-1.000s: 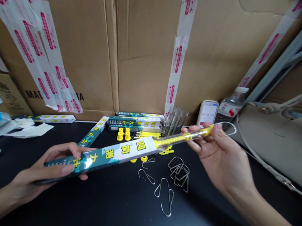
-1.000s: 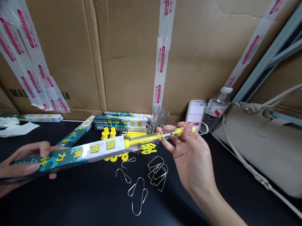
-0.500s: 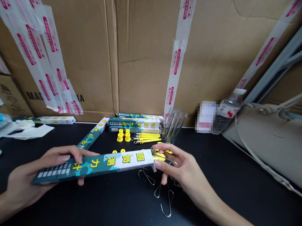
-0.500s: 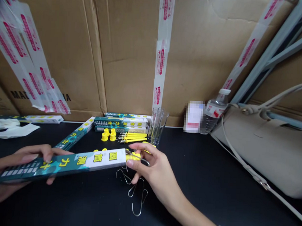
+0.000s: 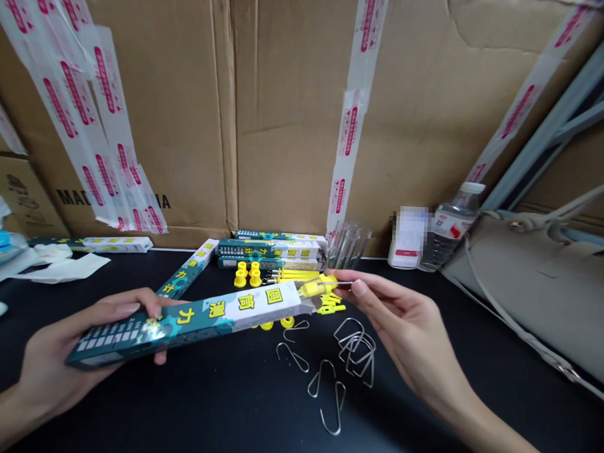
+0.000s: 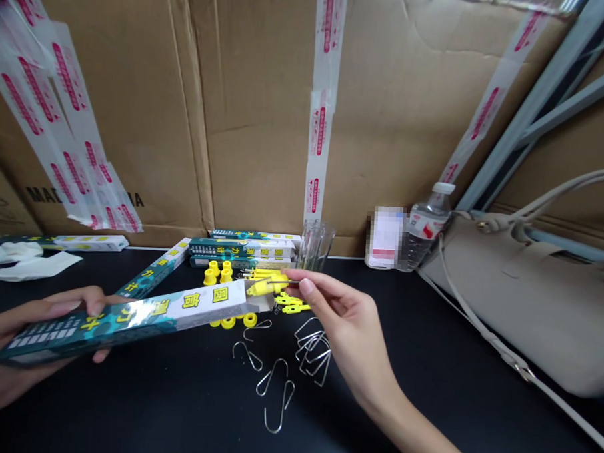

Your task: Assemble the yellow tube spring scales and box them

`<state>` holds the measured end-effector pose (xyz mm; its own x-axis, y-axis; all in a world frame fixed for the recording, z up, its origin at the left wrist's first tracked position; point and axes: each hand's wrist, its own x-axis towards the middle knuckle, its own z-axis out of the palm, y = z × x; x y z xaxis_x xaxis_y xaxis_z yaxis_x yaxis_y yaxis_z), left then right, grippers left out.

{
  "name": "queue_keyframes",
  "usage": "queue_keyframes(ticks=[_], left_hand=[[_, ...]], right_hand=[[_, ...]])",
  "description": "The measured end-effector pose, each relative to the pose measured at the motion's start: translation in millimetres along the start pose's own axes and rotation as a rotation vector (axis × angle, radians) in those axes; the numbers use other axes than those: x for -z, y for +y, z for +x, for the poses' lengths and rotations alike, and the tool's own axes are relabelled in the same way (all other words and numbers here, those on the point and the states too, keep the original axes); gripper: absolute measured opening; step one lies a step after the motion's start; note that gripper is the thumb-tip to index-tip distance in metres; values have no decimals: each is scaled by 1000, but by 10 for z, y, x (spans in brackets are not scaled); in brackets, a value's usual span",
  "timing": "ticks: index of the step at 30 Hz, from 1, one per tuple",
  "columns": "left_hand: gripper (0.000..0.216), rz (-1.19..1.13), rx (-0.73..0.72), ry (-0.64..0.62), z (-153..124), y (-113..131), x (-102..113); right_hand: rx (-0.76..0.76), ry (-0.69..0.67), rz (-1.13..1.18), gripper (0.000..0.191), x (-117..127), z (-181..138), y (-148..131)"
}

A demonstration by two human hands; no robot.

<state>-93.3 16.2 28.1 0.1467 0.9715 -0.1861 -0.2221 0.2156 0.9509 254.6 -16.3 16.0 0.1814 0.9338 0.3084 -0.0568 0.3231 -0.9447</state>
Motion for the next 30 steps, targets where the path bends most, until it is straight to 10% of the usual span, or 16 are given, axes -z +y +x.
queue_keyframes(ticks=[11,18,30], left_hand=[[24,-2,-24,-65,86,-53,159],[18,22,-55,41,25,-38,17],[20,52,-19,121,52,17,-26]], right_hand=[[44,-158,-92,15,-27,9,-12],[92,105,-227,29,32,32,4],[-179,-42,8,37,-21,75,10]])
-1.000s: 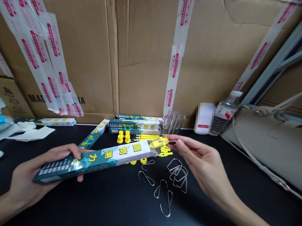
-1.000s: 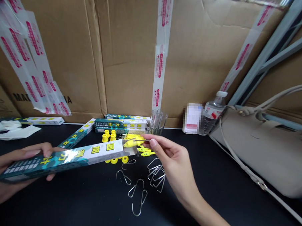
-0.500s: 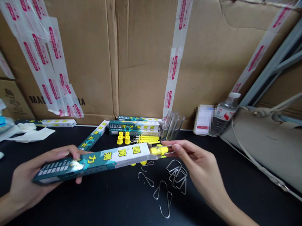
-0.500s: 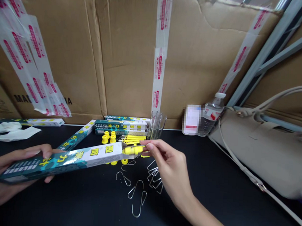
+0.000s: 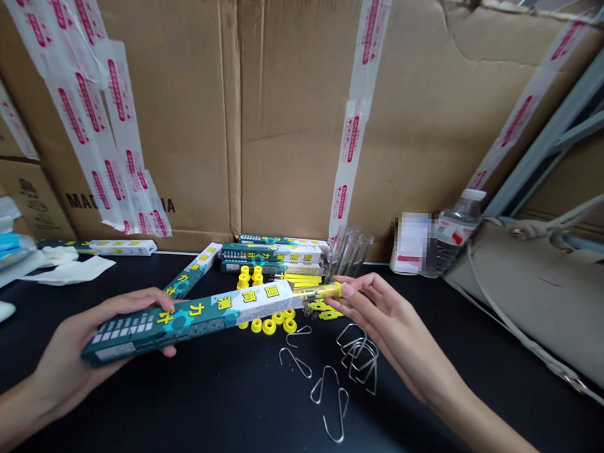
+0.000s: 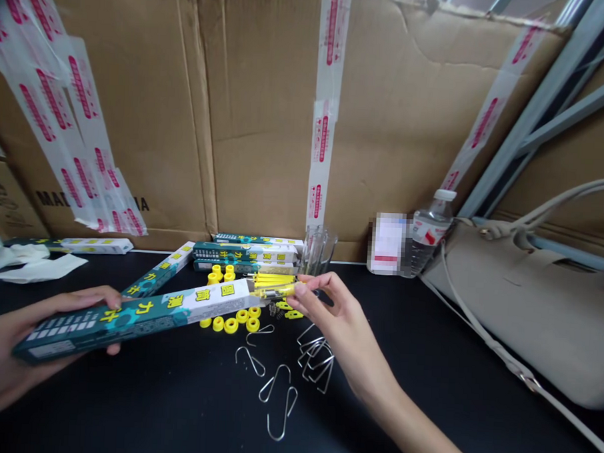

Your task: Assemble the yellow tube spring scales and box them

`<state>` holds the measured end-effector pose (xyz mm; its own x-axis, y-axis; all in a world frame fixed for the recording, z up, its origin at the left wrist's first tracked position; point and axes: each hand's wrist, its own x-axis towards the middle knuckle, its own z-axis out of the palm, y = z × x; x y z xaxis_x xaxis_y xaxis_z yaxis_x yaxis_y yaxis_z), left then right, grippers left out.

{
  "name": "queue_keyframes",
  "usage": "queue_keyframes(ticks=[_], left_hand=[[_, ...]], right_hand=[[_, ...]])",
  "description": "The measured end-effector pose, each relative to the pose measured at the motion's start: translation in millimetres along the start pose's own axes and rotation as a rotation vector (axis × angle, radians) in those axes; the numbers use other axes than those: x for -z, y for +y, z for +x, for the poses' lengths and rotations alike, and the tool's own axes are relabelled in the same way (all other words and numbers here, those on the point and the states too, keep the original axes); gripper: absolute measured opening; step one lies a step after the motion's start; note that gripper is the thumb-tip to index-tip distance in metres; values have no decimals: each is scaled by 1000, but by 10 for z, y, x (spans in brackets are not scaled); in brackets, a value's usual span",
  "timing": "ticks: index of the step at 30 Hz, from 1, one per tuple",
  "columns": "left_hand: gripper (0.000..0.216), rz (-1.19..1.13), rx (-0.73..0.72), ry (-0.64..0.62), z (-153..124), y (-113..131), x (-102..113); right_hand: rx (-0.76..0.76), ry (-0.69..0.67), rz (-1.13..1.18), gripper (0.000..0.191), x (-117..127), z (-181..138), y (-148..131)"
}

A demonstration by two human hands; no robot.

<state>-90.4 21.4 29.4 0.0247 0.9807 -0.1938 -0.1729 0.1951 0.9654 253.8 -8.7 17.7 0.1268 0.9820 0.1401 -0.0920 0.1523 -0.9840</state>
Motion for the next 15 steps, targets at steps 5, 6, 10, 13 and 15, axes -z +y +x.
queue_keyframes(ticks=[5,6,10,13,15], left_hand=[[15,6,-37,4,-68,-12,-71],[14,8,-43,4,-71,-12,-77],[18,32,-26,-15,-79,4,-90],[21,50,-5,-39,-89,21,-99],[22,58,-2,-48,-96,28,-108]], right_hand=[[-5,-24,-74,44,30,35,73],[3,-16,-81,45,34,44,89],[7,8,-116,42,34,48,108],[5,17,-129,40,20,29,81],[13,19,-123,38,6,18,54]])
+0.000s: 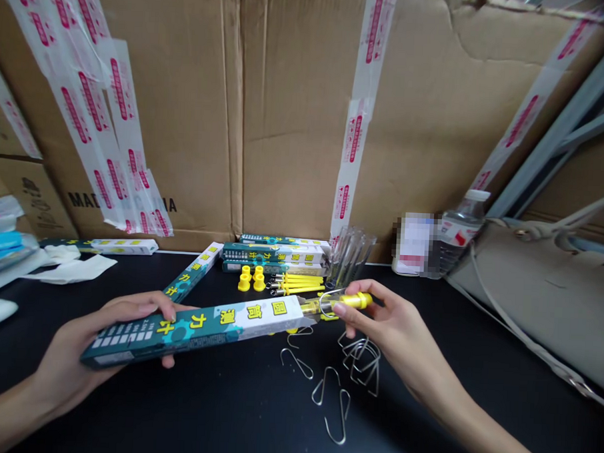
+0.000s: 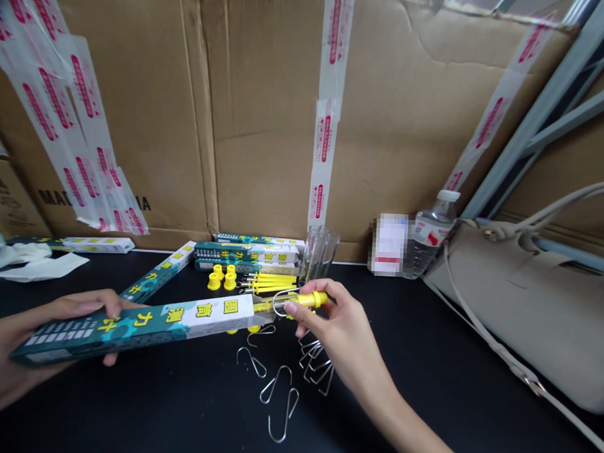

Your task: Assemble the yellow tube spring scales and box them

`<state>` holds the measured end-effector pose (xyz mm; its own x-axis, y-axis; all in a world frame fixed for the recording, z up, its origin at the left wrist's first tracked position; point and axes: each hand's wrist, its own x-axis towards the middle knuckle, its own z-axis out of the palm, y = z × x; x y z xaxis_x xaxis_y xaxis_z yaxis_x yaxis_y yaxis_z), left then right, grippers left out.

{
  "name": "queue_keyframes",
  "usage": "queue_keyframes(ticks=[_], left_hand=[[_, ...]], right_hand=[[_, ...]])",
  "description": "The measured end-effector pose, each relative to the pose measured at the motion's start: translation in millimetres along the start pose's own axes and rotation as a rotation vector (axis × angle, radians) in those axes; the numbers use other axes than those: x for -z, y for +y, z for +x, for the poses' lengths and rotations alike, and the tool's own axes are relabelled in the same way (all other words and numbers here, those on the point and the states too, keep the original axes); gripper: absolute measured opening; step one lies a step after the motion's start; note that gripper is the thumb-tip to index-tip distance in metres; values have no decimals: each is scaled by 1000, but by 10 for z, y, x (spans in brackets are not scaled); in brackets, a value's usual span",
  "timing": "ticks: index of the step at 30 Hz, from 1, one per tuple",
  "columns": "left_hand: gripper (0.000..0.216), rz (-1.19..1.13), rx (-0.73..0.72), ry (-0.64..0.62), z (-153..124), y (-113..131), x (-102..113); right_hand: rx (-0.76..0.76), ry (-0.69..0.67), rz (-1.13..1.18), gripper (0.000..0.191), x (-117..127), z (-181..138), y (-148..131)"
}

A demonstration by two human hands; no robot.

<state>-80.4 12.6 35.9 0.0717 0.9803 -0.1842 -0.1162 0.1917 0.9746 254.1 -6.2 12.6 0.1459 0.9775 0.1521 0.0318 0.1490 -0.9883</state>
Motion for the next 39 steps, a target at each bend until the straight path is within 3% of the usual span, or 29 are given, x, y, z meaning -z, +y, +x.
queue_keyframes(ticks=[8,16,22,24,30,39], left_hand=[[18,-41,-9,-7,-15,7,-9],[22,-6,29,-130,-22,30,18],[22,-6,8,-141,-24,-1,27],[23,-16,2,-146,-23,7,18],[22,-31,8,-148,-17,14,27],[26,-46,-30,-190,-3,-87,82]], right_hand=[[129,5,18,32,-53,-34,22],[373,-38,-379,18,-116,-155,160],[541,-99,-384,11,-131,-191,121],[528,-126,-311,15,-128,-195,114],[259,-138,-11,19,-154,-154,108],[157,-75,45,22,-242,-184,53]])
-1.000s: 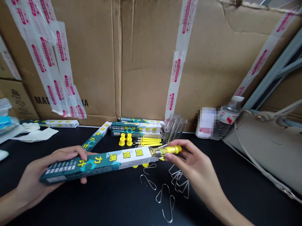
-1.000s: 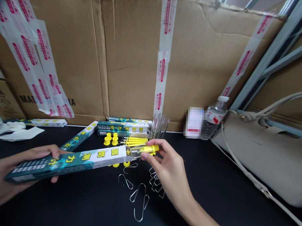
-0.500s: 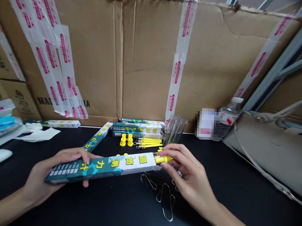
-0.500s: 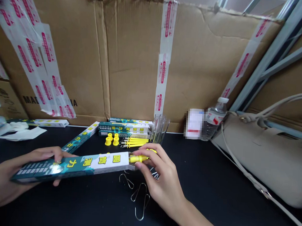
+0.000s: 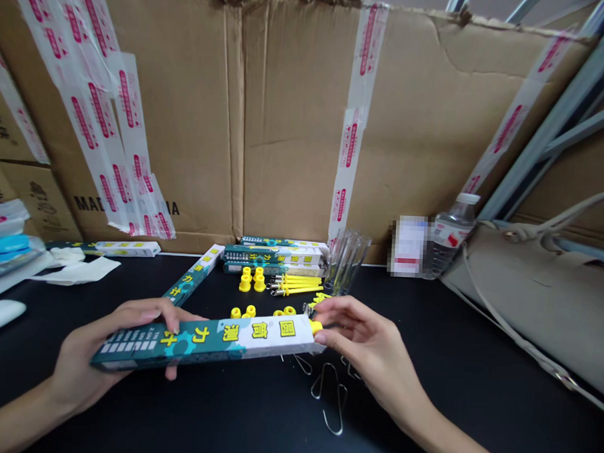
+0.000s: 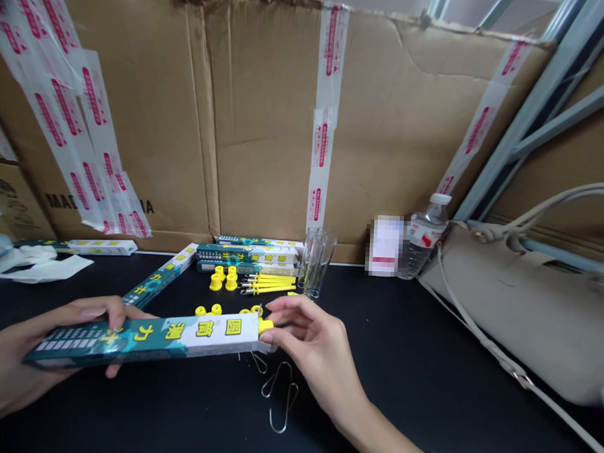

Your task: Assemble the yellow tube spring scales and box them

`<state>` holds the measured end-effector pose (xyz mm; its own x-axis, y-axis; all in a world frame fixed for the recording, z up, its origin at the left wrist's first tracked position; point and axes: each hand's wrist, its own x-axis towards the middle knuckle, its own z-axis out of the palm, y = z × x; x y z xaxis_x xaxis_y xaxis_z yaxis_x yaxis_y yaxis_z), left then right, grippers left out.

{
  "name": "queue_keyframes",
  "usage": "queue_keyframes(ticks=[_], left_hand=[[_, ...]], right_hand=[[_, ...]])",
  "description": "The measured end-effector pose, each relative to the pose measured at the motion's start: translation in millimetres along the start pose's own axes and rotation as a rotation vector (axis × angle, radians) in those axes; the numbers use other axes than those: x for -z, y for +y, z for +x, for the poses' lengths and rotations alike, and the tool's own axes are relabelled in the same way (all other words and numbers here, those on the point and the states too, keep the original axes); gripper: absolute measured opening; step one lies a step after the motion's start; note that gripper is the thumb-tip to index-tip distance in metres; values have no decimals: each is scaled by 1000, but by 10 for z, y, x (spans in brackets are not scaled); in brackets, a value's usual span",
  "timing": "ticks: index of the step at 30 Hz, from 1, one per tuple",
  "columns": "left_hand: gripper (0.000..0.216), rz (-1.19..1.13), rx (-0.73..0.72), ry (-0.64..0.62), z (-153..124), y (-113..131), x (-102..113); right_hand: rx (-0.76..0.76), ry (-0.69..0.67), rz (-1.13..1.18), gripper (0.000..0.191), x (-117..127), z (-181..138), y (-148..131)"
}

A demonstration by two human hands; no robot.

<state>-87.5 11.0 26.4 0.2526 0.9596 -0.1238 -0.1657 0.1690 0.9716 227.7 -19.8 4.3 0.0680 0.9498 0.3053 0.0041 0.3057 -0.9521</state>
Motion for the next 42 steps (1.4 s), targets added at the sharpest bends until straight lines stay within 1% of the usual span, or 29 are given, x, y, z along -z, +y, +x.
queue_keyframes(ticks=[7,12,13,15,17,19,22,24,26,28,29,31,33,36,39,42], left_hand=[[26,-20,-25,79,-27,34,-128],[29,-26,-77,73,-43,54,-166],[30,-18,-91,66,-45,50,-163],[31,9,-125,50,-49,36,-155],[32,30,-153,35,-54,19,-151],[31,31,-150,29,-61,4,-156],[28,19,-135,24,-71,-13,-177],[24,13,-153,48,-74,-27,-180],[22,6,-161,77,-75,-44,-161],[23,3,-137,83,-73,-59,-126],[23,1,-120,78,-71,-66,-108],[22,-9,-89,73,-71,-74,-83],[21,-24,-63,73,-75,-78,-79],[19,-19,-53,81,-86,-76,-100],[19,-17,-61,81,-99,-76,-111],[19,-46,-66,66,-107,-83,-90]], right_hand=[[-5,13,26,13,-26,-33,-19],[51,-2,29,11,-37,-73,-50],[64,-14,35,14,-44,-83,-45],[81,-42,50,26,-59,-101,-18],[68,-65,41,35,-72,-115,21],[52,-69,-3,35,-78,-121,62],[57,-58,-60,26,-68,-110,106],[70,-43,-69,25,-46,-88,115],[104,-19,-122,36,-11,-60,104],[170,-16,-266,47,32,-31,78],[204,-29,-349,45,52,-20,64],[223,-57,-444,31,81,-10,51],[145,-68,-391,21,87,-18,66],[20,-68,-276,26,64,-48,112],[-33,-74,-168,28,39,-65,101],[-41,-78,-62,22,31,-58,25]])
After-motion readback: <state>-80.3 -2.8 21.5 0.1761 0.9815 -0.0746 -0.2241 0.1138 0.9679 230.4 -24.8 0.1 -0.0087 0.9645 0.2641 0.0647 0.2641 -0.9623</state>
